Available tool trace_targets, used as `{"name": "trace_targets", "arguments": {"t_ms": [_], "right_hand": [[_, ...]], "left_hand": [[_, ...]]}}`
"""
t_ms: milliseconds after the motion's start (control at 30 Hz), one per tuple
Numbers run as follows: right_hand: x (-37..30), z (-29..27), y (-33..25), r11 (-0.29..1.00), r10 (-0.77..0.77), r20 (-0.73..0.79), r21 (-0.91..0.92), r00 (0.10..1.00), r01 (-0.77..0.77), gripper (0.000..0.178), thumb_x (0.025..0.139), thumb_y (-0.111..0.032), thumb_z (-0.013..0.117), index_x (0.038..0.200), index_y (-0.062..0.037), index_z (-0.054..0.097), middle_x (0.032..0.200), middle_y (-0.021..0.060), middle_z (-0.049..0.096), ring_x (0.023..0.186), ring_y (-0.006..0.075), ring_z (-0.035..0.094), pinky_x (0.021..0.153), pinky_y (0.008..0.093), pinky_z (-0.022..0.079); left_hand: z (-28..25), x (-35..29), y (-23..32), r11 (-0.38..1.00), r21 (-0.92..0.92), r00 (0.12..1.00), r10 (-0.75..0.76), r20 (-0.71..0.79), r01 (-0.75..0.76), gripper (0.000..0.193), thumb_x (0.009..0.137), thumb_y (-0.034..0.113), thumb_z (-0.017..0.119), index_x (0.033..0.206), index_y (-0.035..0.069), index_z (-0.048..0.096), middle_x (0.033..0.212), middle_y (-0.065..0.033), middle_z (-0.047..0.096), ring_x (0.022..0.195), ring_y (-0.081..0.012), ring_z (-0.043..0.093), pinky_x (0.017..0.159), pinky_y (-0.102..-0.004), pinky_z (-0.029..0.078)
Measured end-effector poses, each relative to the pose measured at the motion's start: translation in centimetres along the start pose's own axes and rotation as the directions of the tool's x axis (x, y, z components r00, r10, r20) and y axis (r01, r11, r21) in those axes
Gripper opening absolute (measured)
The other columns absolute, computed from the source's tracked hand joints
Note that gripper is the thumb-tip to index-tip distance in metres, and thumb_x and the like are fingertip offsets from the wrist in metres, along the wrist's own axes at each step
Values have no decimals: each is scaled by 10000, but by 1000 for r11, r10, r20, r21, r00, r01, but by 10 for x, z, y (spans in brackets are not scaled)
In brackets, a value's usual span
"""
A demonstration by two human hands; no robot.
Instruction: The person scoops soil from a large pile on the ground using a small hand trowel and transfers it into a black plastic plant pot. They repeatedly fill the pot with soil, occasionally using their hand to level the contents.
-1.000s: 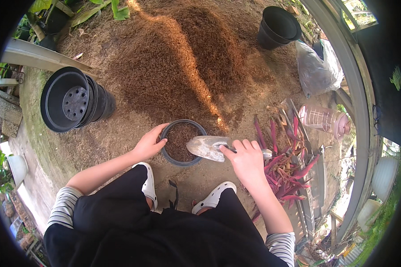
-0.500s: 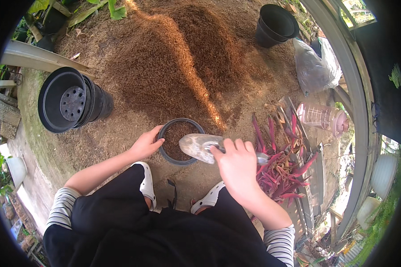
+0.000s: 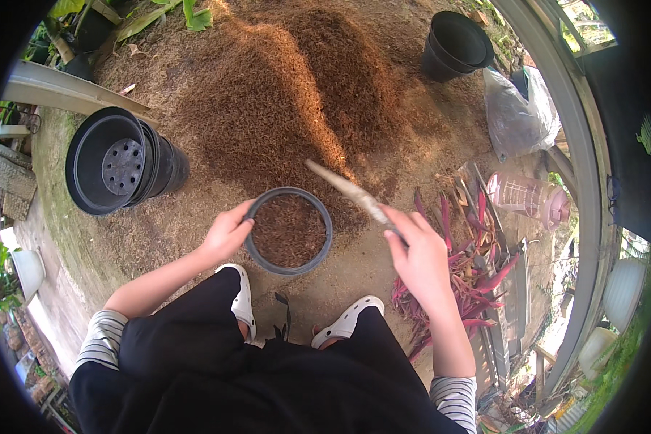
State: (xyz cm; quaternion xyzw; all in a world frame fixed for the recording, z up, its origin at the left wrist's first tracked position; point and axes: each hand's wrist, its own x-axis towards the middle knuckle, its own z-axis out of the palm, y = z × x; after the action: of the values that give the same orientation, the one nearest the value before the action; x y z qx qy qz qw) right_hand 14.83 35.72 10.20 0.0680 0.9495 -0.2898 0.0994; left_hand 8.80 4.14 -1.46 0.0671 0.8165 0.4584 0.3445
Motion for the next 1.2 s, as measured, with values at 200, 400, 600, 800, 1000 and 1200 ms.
{"name": "trace_targets", "arguments": {"t_ms": [200,400,600,800,1000,1200], "right_hand": [[-1,13,30,999,33,-5,-22,999,-33,366,837,-66,596,1195,-146,605,945,134,622,852,326,630,757,393,504],[-1,32,49,1000,22,68,21,997,-23,345,835,-109,613,1179,-103,595,979,180,642,915,344,636,791,404,500],[23,57,115,929,294,337,121,894,-350,314,871,-280,640,1000,5,608,698,124,633,612,216,643,597,324,497],[36,77,156,912,246,698,69,673,-405,351,922,-334,598,731,-40,613,585,-1,567,465,85,532,442,259,414],[68,151,112,880,99,627,307,772,-362,358,947,-348,560,758,-49,611,569,-3,537,464,85,503,447,272,394],[98,190,86,853,168,469,371,867,-366,395,933,-390,550,817,-20,626,599,38,577,488,135,556,491,298,437]], "left_hand": [[1,3,-25,997,79,989,35,-146,-23,403,852,111,478,1250,52,502,768,-207,603,740,-347,628,694,-415,474],[-5,-7,-23,997,35,993,77,-85,-74,451,850,129,485,1295,59,461,883,-260,614,835,-413,614,747,-461,464],[0,5,-56,978,187,992,-110,56,98,480,910,186,440,1365,47,371,787,-219,632,757,-358,648,734,-431,507],[-4,5,-50,988,29,976,-153,153,150,481,933,187,422,1383,43,336,716,-154,632,596,-246,645,618,-376,524],[0,6,-57,993,28,985,-117,130,114,483,940,181,410,1393,42,319,726,-159,630,614,-258,653,632,-372,531],[1,7,-54,985,28,975,-170,139,168,493,944,176,425,1401,38,304,776,-169,640,659,-254,674,637,-361,546]]}}
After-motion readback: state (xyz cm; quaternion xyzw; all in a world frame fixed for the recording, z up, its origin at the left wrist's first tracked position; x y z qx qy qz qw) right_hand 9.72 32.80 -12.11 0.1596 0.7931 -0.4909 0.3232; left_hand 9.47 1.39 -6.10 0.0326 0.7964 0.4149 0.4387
